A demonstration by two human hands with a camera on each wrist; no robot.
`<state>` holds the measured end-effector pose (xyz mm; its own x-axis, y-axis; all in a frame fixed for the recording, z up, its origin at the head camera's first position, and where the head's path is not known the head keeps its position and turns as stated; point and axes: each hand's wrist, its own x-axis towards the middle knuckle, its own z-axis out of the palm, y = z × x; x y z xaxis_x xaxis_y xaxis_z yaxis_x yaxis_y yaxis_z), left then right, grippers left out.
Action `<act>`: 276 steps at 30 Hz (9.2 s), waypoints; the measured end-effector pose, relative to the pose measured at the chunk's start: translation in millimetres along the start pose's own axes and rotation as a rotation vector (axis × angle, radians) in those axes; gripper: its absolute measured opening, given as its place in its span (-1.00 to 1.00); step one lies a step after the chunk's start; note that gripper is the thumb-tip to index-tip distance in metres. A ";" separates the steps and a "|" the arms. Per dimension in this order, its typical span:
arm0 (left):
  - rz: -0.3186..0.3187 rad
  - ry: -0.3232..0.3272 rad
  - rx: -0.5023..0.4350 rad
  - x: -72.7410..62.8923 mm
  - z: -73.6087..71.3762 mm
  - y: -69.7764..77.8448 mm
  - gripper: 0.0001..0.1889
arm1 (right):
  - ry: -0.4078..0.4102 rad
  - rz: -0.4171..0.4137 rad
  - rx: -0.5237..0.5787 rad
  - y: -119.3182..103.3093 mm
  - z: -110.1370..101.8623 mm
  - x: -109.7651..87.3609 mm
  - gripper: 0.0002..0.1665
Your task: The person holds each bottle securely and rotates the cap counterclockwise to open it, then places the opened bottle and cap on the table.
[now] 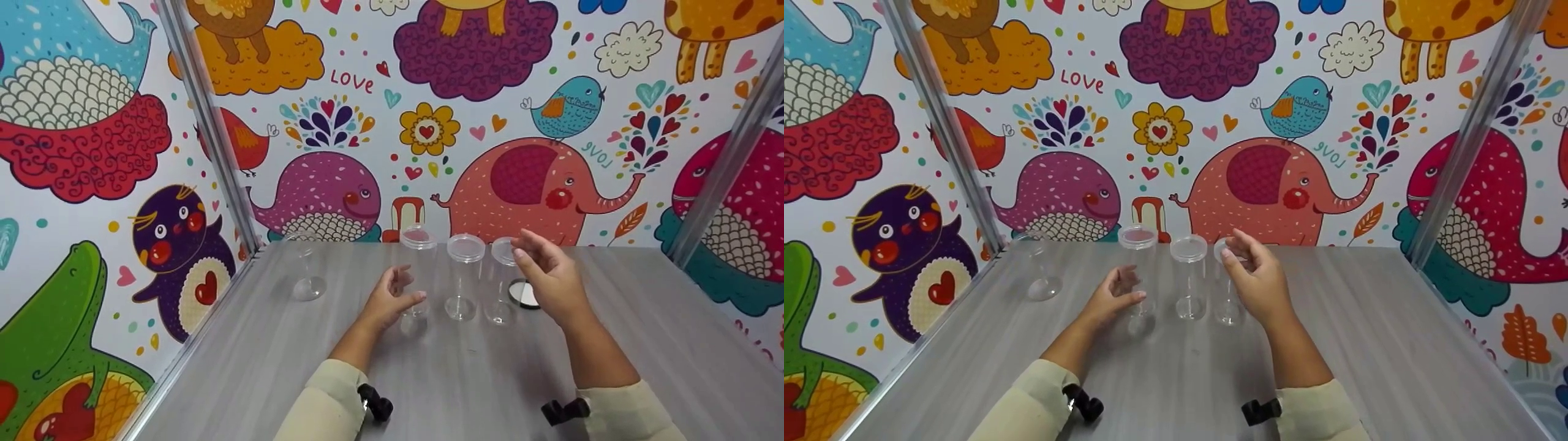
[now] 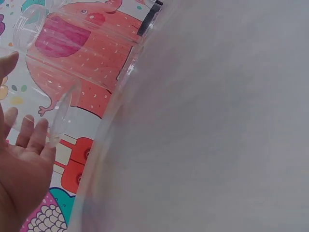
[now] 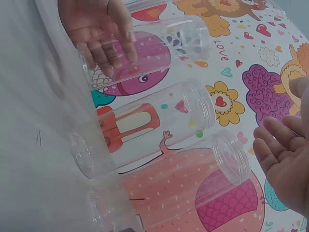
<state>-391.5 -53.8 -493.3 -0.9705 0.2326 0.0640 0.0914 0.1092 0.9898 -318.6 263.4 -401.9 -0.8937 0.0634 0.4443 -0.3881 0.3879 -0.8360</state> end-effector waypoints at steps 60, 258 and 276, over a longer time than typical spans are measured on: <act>0.247 -0.102 0.368 -38.0 26.6 33.6 -0.15 | -0.187 -0.106 -0.133 -19.0 26.7 -20.0 -0.34; 0.235 -0.080 0.367 -36.9 26.4 29.8 -0.13 | -0.107 -0.032 -0.135 -15.3 34.4 -19.8 -0.46; 0.250 -0.082 0.357 -37.0 28.3 29.3 -0.13 | -0.009 -0.069 -0.177 -15.1 32.8 -13.1 -0.48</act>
<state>-346.6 -31.9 -470.3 -0.8892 0.3689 0.2707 0.4062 0.3639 0.8382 -308.4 226.6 -405.6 -0.8686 0.0229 0.4951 -0.4036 0.5469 -0.7335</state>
